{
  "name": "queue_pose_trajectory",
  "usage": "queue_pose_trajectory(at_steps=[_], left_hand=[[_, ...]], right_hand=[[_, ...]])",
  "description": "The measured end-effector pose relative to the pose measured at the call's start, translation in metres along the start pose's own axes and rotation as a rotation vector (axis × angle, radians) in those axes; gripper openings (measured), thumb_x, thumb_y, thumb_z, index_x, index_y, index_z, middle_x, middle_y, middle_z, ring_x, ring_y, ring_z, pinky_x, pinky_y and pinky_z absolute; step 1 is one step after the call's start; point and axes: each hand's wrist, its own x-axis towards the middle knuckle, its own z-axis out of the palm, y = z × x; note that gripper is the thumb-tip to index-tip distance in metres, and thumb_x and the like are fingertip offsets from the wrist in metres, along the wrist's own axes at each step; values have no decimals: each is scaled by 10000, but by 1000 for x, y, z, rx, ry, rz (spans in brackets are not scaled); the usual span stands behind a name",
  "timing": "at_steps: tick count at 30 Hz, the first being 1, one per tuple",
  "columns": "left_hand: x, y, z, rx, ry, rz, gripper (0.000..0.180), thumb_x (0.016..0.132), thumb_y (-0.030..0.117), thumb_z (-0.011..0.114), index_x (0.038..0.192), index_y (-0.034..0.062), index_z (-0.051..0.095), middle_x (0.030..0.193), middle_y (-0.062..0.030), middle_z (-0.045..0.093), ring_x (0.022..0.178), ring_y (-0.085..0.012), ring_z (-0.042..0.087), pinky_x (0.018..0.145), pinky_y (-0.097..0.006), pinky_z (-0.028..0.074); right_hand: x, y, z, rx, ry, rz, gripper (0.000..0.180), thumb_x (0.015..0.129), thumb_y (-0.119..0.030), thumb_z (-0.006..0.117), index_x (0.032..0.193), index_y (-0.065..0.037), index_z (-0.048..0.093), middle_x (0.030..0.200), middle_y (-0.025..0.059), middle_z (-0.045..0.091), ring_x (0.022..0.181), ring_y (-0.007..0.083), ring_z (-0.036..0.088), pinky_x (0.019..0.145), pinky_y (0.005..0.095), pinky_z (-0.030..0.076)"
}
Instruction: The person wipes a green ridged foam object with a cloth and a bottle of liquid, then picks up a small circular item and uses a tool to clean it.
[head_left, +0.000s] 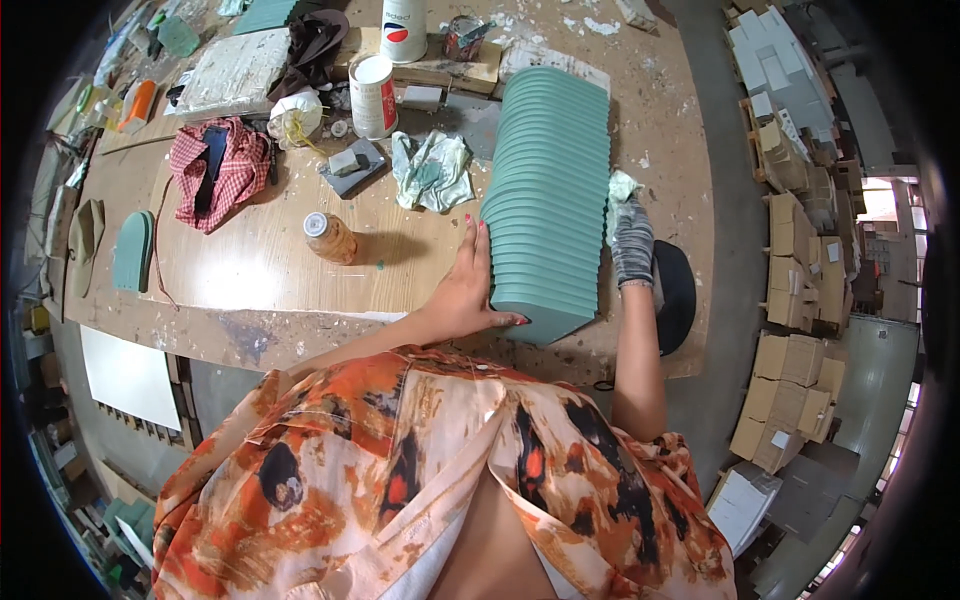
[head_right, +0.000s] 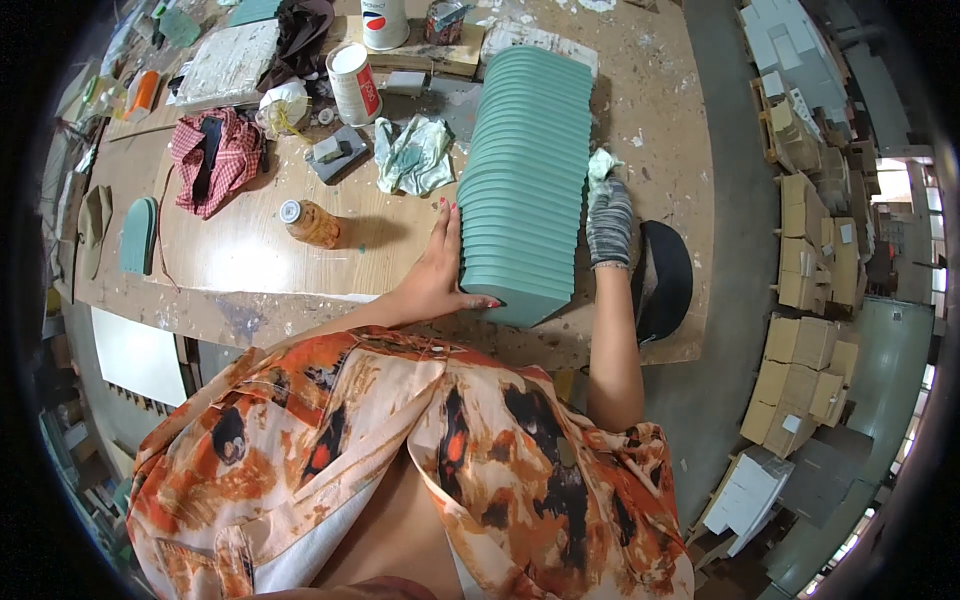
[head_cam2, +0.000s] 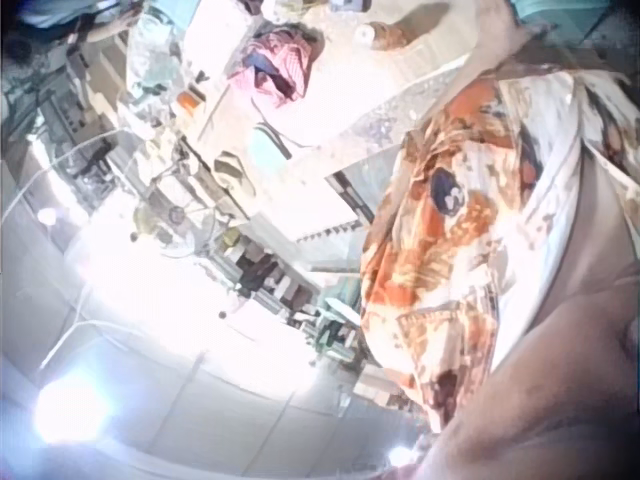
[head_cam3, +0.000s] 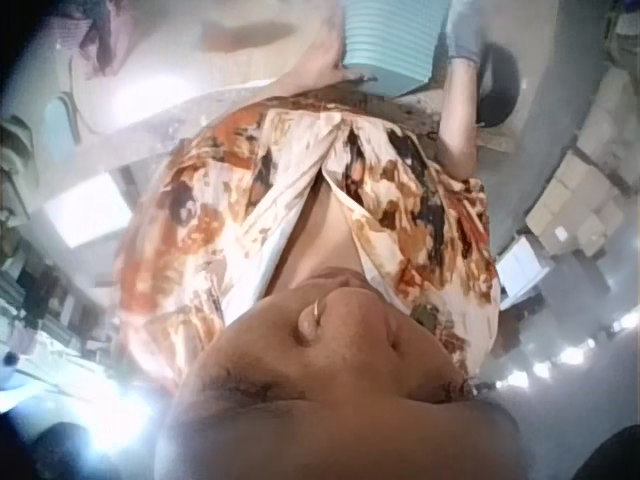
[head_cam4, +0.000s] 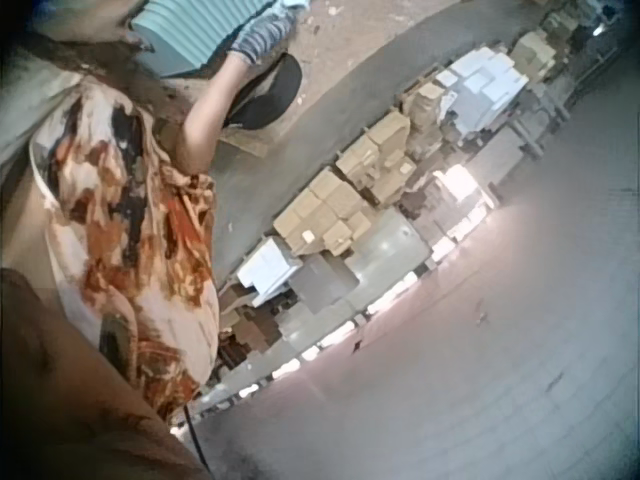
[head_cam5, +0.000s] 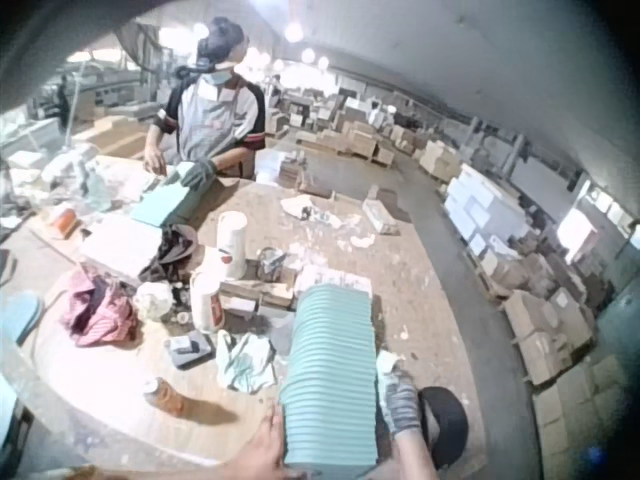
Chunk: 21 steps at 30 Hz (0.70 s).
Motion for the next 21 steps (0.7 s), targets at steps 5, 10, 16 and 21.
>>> queue_pose_trajectory(at_steps=[5,10,16,21], left_hand=[[-24,-6,-19,-101,8,38,1275,687,401,844,1468,-98,-31,1487,-400,51,1412,-507,131,1145,-459,251],[-74,-23,-34,-289,195,72,943,767,228,794,1491,39,221,1494,-267,219,1392,-401,270,1129,-455,281],[-118,-29,-40,-462,374,33,691,810,99,722,1416,76,390,1464,-154,331,1333,-305,386,1060,-460,380],[-142,-33,-57,-410,526,34,547,862,-20,620,1366,60,423,1371,-102,429,1289,-243,440,1015,-390,436]], right_hand=[[-10,7,30,184,189,-277,307,1004,-210,405,1196,-32,565,890,120,595,782,236,547,740,362,478],[-81,-71,96,-684,184,-643,496,928,-299,471,1405,-162,477,1477,181,388,1383,342,323,1163,531,134],[-99,-107,120,-763,-173,-754,341,865,-184,546,1186,-154,655,1369,122,527,1277,290,463,1111,457,282],[-132,-120,118,-525,-252,-815,316,821,-11,575,1085,-130,703,1277,130,598,1158,239,552,997,350,432]])
